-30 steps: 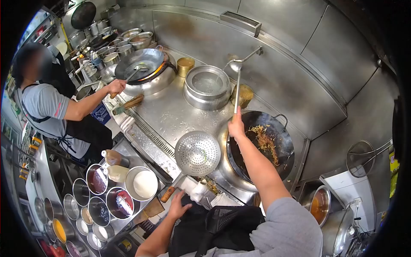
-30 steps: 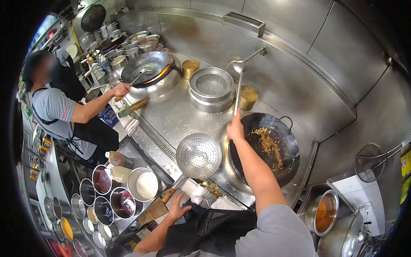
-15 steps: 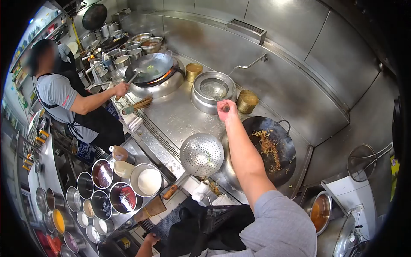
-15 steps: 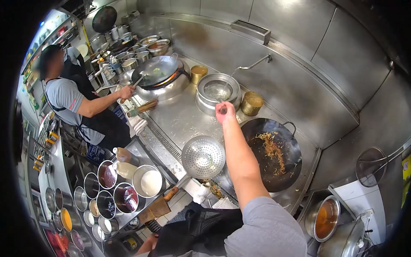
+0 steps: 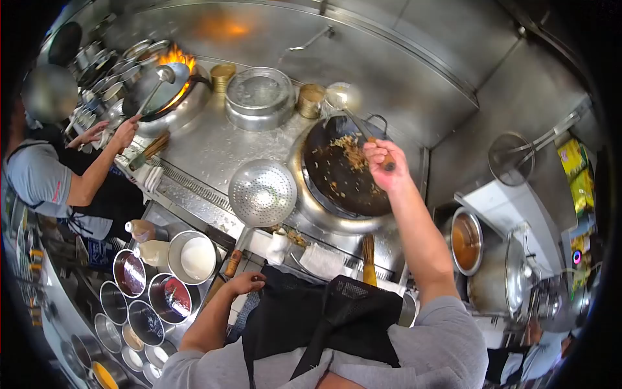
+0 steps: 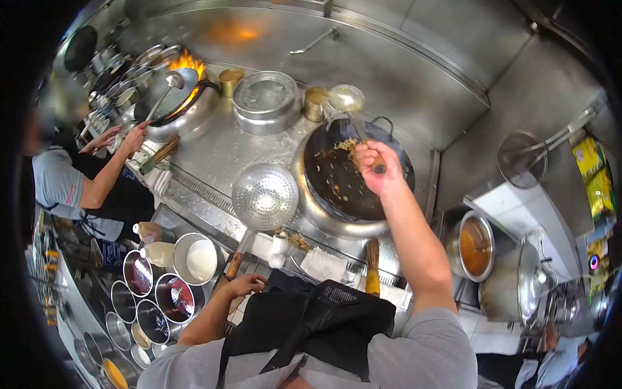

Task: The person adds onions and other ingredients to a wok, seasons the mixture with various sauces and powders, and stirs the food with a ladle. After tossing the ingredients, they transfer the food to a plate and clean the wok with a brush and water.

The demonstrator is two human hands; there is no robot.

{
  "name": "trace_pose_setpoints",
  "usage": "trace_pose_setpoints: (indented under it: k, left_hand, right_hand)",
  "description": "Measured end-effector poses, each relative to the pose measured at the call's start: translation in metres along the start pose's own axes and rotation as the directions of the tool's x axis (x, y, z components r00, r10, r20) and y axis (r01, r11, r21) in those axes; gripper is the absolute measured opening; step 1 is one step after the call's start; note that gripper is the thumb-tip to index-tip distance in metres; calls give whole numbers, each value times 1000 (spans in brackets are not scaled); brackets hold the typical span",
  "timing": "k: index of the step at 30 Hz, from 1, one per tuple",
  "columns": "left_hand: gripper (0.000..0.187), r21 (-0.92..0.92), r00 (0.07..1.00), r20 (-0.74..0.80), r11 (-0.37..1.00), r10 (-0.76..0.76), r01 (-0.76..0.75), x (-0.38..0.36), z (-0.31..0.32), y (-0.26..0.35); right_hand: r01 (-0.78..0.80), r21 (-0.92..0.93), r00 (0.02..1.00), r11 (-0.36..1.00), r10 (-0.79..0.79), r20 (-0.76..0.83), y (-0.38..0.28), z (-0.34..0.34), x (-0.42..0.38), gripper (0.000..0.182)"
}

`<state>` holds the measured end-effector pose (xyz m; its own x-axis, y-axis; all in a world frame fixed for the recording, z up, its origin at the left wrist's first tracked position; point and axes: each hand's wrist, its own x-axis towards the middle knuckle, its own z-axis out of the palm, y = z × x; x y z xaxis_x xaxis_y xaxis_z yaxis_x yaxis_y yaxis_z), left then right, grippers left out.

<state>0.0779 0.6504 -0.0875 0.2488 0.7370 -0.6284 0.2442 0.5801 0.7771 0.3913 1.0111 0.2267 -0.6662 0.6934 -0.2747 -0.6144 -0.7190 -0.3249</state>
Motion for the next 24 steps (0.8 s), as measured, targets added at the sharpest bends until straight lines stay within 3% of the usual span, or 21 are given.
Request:
trace_pose_setpoints:
  k: [1,3,5,7,9,11,13,14,15,17,19,21,22,24]
  left_hand:
    - [33,-26,994,97,999,46,-44,2,1,16]
    - [29,-49,974,206,995,97,-89,1,3,58]
    - [19,-74,923,235,953,304,-295,-23,8,119]
    - [15,-8,803,295,841,518,-540,-61,15,196]
    - [16,-101,520,437,614,734,-783,-94,29,266]
    - [21,-335,240,582,498,777,-800,-114,54,308]
    - [23,-433,31,686,443,726,-785,-132,83,337]
    - [24,-472,-35,693,417,720,-776,-138,100,343]
    - [24,-457,-9,687,422,727,-783,-139,114,344]
    - [22,-459,-38,741,465,670,-757,-139,139,342]
    - [20,-466,-6,730,491,683,-736,-142,154,340]
    - [16,-384,66,727,483,684,-787,-149,165,337]
    - [12,-372,98,719,499,689,-783,-155,172,334]
    - [10,-339,128,682,466,720,-817,-171,182,333]
  right_hand:
    - [55,-25,993,998,-57,-106,-6,-7,-21,10]
    - [87,-30,984,996,-91,-156,-12,-25,-61,10]
    - [89,-65,976,994,-100,-194,-8,-44,-99,14]
    - [107,-90,958,990,-127,-257,0,-50,-136,17]
    - [111,-105,933,988,-140,-333,18,-68,-178,19]
    - [111,-53,945,992,-122,-303,33,-83,-210,31]
    - [74,-220,867,973,-172,-468,54,-70,-235,45]
    - [67,-75,909,995,-92,-406,49,-86,-244,55]
    - [42,-69,916,997,-66,-396,37,-103,-245,55]
    - [42,198,984,979,-6,-179,21,-143,-244,44]
    - [133,-61,943,989,-145,-300,36,-176,-229,53]
    - [52,-404,898,913,-219,-380,63,-172,-227,65]
    - [8,-356,887,934,-171,-429,70,-160,-229,75]
    - [-15,-340,894,940,-139,-426,67,-155,-236,76]
